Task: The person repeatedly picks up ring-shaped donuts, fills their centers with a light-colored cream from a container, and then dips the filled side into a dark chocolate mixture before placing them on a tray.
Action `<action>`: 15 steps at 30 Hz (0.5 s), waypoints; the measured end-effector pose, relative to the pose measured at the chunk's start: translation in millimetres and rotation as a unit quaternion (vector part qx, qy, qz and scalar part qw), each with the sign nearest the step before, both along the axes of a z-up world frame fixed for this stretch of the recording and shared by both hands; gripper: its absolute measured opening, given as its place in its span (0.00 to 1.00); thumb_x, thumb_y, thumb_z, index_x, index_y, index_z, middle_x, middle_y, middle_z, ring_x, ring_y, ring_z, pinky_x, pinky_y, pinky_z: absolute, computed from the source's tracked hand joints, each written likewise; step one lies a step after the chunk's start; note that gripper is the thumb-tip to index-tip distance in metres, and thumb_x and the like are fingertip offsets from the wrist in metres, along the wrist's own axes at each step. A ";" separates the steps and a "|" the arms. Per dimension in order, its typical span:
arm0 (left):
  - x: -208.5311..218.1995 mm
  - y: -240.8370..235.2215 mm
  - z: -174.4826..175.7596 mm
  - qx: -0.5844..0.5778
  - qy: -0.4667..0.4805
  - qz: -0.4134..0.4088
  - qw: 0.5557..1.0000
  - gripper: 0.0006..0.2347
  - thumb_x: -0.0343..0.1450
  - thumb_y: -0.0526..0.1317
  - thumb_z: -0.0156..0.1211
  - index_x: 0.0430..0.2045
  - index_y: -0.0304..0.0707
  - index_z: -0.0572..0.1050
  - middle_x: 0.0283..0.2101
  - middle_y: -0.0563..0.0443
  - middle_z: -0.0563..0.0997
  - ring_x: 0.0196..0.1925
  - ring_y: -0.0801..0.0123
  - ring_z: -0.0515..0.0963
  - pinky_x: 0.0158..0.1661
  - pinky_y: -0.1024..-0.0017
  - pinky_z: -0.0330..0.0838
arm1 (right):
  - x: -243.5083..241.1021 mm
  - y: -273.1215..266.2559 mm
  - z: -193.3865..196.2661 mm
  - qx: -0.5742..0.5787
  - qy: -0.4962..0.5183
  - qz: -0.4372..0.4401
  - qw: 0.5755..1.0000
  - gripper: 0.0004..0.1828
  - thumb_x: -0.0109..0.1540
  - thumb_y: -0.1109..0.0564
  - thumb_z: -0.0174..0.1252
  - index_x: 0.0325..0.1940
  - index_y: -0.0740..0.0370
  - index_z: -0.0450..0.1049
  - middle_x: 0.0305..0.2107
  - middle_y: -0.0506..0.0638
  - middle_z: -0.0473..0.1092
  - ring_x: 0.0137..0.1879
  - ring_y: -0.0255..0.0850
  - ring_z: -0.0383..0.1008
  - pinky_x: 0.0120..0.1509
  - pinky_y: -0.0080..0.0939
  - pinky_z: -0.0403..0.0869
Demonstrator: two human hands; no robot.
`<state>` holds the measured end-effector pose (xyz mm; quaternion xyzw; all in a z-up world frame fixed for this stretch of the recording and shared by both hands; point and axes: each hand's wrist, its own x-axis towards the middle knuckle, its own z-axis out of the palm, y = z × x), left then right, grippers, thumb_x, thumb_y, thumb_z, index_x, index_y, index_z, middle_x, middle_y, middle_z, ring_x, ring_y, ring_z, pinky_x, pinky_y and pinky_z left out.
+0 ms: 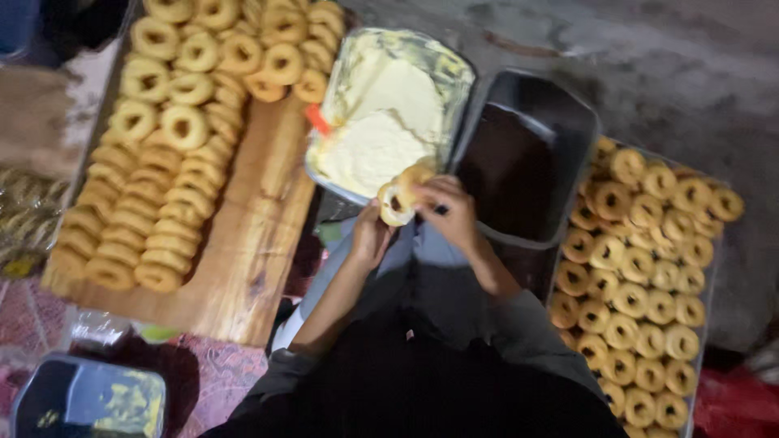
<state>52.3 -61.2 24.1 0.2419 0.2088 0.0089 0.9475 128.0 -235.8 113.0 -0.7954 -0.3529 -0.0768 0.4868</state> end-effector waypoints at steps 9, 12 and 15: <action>92.6 -122.2 30.9 0.552 0.016 -0.229 0.802 0.14 0.80 0.40 0.51 0.51 0.24 0.73 0.57 0.15 0.69 0.60 0.27 0.67 0.59 0.44 0.64 | 77.7 -165.6 -83.4 -0.348 0.059 -0.206 0.913 0.17 0.56 0.56 0.63 0.47 0.63 0.81 0.40 0.63 0.76 0.48 0.60 0.75 0.54 0.54 0.74; 128.2 -145.0 33.3 0.776 -0.247 -0.043 0.578 0.11 0.72 0.40 0.56 0.42 0.30 0.74 0.57 0.29 0.74 0.60 0.39 0.74 0.59 0.55 0.72 | 88.0 -185.0 -95.3 -0.125 0.210 -0.349 0.905 0.14 0.65 0.58 0.54 0.53 0.62 0.78 0.43 0.57 0.77 0.49 0.52 0.79 0.56 0.49 0.75; 145.2 -151.8 23.0 0.761 -0.237 -0.133 0.589 0.10 0.72 0.37 0.53 0.43 0.31 0.76 0.51 0.32 0.78 0.53 0.41 0.78 0.53 0.55 0.75 | 76.0 -191.3 -93.0 0.408 0.474 -0.358 0.693 0.12 0.64 0.55 0.52 0.49 0.60 0.74 0.41 0.52 0.76 0.48 0.46 0.78 0.53 0.54 0.78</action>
